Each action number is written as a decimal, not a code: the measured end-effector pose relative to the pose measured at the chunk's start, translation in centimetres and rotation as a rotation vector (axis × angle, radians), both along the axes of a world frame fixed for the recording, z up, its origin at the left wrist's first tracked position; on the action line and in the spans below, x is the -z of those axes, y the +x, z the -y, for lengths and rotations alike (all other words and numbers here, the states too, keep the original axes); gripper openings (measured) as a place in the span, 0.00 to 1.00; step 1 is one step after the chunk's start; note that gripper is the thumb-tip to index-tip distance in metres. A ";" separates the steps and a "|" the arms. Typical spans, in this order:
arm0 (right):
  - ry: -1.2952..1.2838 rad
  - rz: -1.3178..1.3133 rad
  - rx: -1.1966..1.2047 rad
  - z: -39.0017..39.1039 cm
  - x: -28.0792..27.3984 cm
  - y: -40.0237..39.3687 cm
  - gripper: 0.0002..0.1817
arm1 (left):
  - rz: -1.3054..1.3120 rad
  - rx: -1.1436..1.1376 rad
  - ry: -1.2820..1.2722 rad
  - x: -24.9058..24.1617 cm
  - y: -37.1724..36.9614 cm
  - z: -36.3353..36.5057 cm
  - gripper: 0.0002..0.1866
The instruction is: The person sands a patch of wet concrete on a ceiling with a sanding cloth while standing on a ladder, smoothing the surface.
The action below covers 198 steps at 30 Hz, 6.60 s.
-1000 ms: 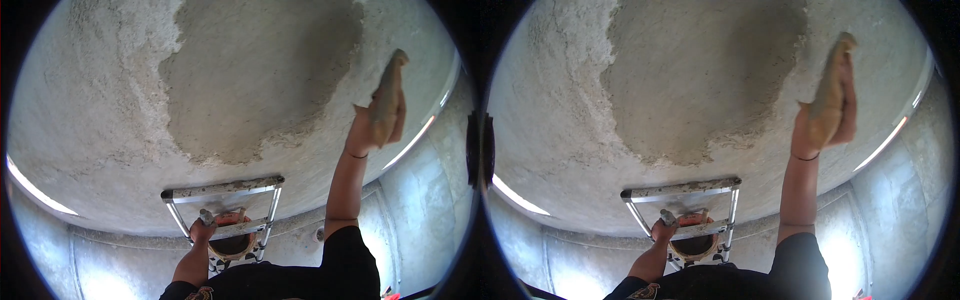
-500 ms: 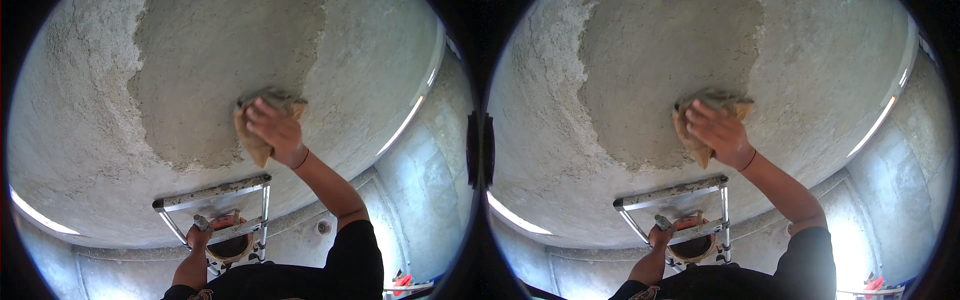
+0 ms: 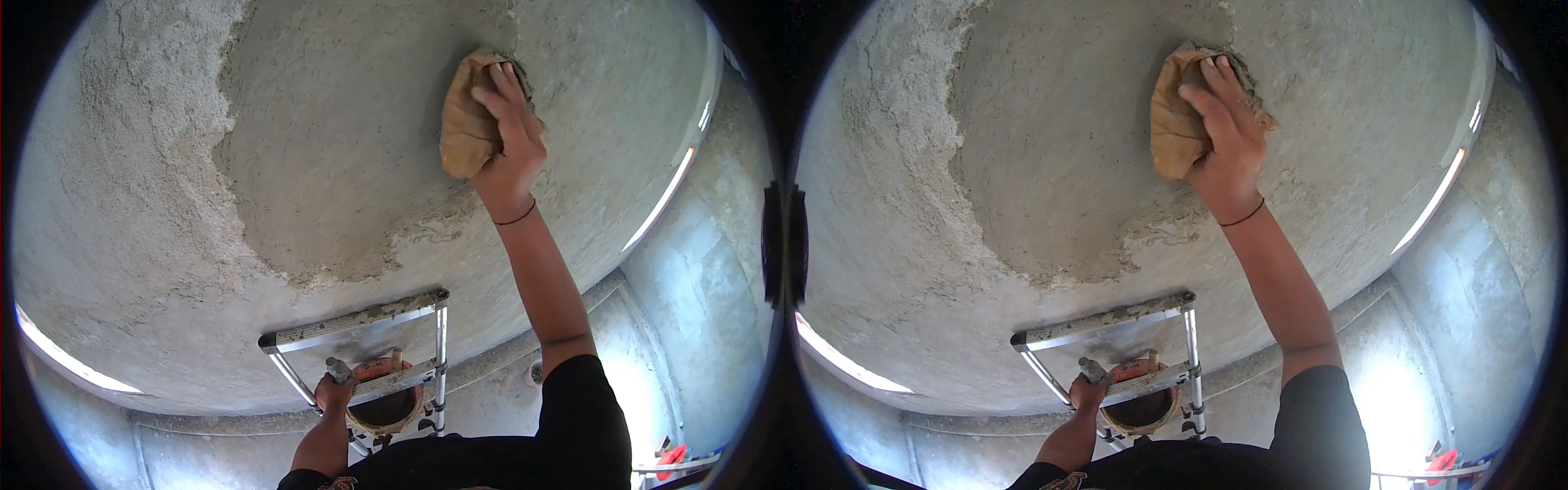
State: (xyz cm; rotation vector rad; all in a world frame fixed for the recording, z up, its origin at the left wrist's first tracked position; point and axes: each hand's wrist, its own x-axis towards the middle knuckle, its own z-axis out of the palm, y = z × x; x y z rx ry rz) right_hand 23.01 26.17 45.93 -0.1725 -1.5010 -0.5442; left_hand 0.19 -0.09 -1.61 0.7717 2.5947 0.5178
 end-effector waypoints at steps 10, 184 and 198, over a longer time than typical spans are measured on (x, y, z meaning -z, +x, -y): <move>-0.068 0.340 0.090 1.5 4.3 0.2 0.19 | 0.027 -0.018 0.007 -0.3 0.1 -0.2 0.34; 0.051 0.235 0.007 -1.3 3.6 -0.1 0.11 | -0.019 0.009 0.038 0.7 -0.1 0.0 0.33; 0.014 0.054 -0.094 -0.8 1.7 0.8 0.15 | 0.009 -0.008 0.042 0.6 0.0 -0.1 0.33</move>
